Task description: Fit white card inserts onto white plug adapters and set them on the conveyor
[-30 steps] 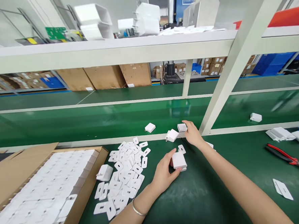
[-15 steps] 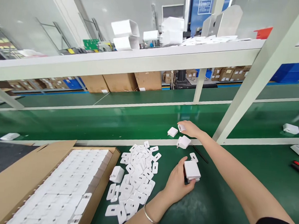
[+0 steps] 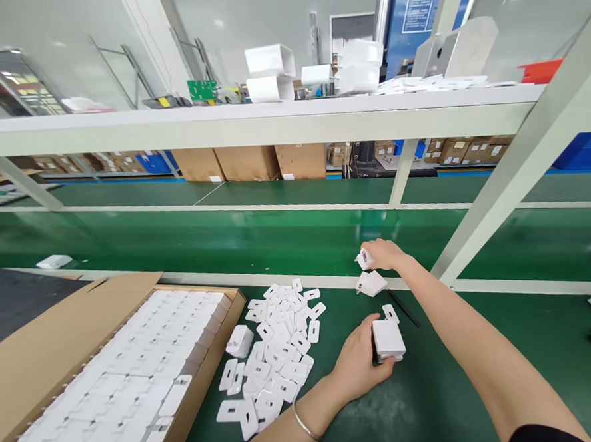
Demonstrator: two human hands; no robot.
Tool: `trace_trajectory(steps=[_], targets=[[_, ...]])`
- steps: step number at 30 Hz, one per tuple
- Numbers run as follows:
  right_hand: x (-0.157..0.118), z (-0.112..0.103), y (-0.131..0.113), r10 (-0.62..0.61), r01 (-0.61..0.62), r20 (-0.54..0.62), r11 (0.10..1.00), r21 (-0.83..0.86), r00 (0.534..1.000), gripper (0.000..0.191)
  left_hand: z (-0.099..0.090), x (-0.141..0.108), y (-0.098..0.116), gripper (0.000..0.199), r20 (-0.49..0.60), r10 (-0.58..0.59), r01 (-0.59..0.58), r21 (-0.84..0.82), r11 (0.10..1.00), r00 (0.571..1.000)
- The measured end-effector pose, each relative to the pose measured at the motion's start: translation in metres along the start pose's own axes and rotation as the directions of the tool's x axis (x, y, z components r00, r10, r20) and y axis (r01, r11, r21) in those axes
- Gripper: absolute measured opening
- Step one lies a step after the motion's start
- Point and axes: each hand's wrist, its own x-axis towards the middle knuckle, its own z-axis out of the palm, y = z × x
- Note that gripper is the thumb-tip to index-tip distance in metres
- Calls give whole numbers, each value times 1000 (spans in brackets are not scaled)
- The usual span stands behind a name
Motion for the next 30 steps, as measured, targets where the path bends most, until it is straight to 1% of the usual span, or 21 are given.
trace_trajectory(steps=[3,5,8,11,14,19,25,30], targets=[[-22,-20,-2,-35,35,6,999,-5,999,39,0,0,1,77,-2,3,-3,-8,1000,1000],[-37,-31,-8,-69,69,22,998,-2,997,39,-1,1,1,76,-5,11,-11,-11,1000,1000],[-55,-37,-21,-96,97,48,995,-14,994,38,-1,1,0,75,-6,21,-21,-18,1000,1000],[-63,-31,-33,-82,84,75,996,-23,994,37,-1,0,-1,75,2,12,-12,-25,1000,1000],[-65,-23,-38,-61,60,83,998,14,995,38,-1,-1,-2,75,3,22,-22,-22,1000,1000],[-70,-14,-34,-30,22,56,989,145,998,42,-2,-2,-1,76,12,31,-31,-35,999,999],[-74,5,-28,54,-53,8,943,329,999,51,-1,-3,-1,75,0,33,-33,-26,999,999],[-70,12,-25,57,-40,-29,918,396,998,55,-2,-2,-1,75,7,32,-32,-19,999,999]])
